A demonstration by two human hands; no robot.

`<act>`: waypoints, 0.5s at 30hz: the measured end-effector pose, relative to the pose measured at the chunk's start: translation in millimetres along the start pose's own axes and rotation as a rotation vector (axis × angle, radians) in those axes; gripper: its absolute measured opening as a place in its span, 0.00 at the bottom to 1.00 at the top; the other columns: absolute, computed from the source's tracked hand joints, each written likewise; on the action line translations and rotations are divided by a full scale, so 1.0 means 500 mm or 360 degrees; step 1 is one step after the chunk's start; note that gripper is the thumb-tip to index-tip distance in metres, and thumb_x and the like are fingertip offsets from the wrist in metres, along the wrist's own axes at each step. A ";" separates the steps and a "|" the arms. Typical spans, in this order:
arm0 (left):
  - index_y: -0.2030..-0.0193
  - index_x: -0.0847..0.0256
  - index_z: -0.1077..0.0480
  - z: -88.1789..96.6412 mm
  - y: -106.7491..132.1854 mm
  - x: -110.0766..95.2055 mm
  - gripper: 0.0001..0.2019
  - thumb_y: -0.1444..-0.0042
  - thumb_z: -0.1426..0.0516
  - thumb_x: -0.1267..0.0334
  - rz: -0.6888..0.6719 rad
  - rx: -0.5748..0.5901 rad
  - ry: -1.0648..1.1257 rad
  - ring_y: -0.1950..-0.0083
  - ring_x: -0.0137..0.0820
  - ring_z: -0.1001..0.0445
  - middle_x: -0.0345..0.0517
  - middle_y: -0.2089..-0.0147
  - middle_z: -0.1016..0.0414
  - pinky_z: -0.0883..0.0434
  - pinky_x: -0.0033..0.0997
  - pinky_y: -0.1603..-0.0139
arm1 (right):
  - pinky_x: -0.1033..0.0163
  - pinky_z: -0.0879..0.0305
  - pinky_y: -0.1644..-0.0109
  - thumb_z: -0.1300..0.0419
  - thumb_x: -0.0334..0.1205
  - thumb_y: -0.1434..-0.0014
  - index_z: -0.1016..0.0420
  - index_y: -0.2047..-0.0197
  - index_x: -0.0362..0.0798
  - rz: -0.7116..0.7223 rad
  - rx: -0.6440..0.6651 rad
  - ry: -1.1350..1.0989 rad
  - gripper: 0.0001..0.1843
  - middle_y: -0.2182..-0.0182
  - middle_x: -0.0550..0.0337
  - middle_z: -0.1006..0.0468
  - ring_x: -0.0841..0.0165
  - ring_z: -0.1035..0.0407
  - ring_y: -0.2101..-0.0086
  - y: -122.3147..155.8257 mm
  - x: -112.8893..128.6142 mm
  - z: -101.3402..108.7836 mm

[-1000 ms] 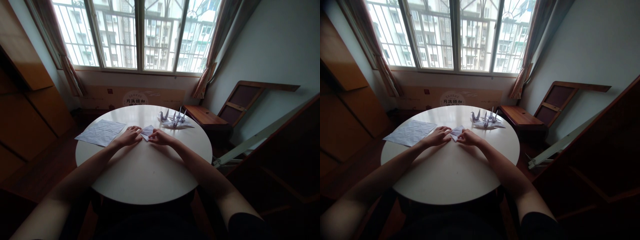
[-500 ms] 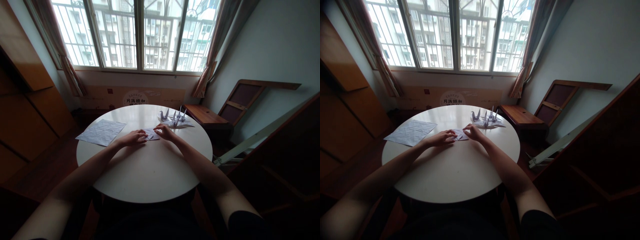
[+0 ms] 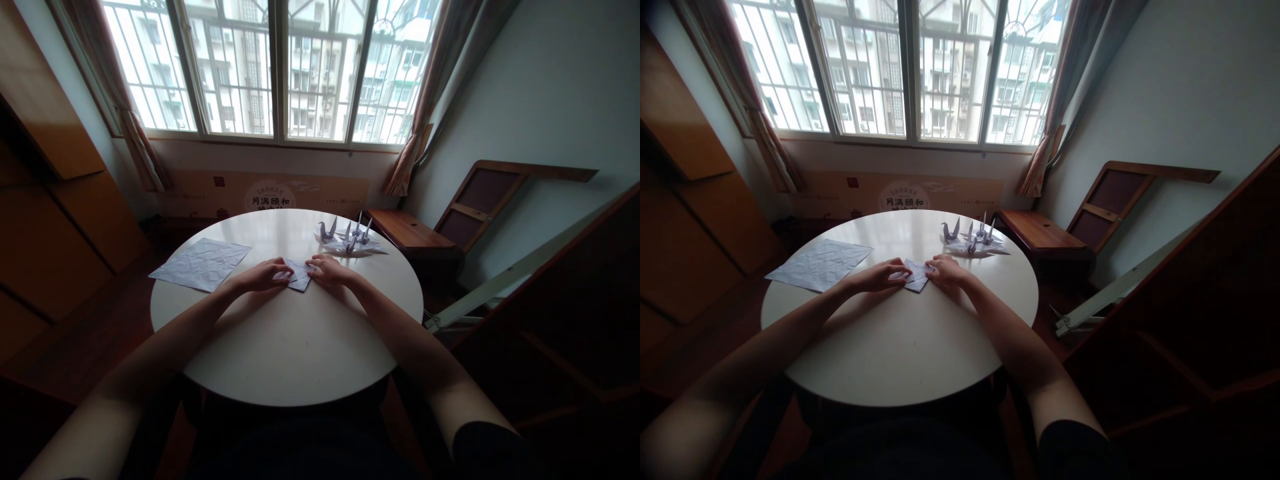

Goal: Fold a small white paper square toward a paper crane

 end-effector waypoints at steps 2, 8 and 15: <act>0.46 0.61 0.25 -0.002 0.000 0.001 0.21 0.35 0.46 0.49 -0.0019 -0.0006 -0.0011 0.54 0.37 0.24 0.55 0.51 0.27 0.28 0.34 0.50 | 0.48 0.40 0.37 0.40 0.51 0.37 0.27 0.38 0.51 -0.0008 0.0031 0.0016 0.27 0.39 0.45 0.30 0.49 0.37 0.39 0.000 0.001 0.000; 0.45 0.61 0.25 -0.001 0.001 0.000 0.21 0.34 0.47 0.48 -0.0039 -0.0015 -0.0002 0.54 0.37 0.24 0.55 0.50 0.27 0.27 0.34 0.49 | 0.49 0.39 0.38 0.40 0.51 0.38 0.26 0.39 0.51 -0.0013 0.0025 0.0020 0.26 0.40 0.45 0.29 0.49 0.36 0.40 0.000 0.003 0.002; 0.45 0.61 0.25 0.000 0.001 -0.003 0.21 0.34 0.47 0.49 -0.0055 -0.0008 0.0006 0.53 0.37 0.24 0.55 0.49 0.27 0.28 0.34 0.48 | 0.48 0.40 0.37 0.42 0.52 0.37 0.28 0.37 0.52 -0.0020 0.0070 0.0027 0.27 0.38 0.46 0.31 0.49 0.38 0.39 0.004 0.005 0.004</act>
Point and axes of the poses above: each hand's wrist, its own y-axis away from the middle knuckle, its own z-axis out of the back of the hand, x = y × z, the point moved 4 cm from there along -y, towards the middle knuckle
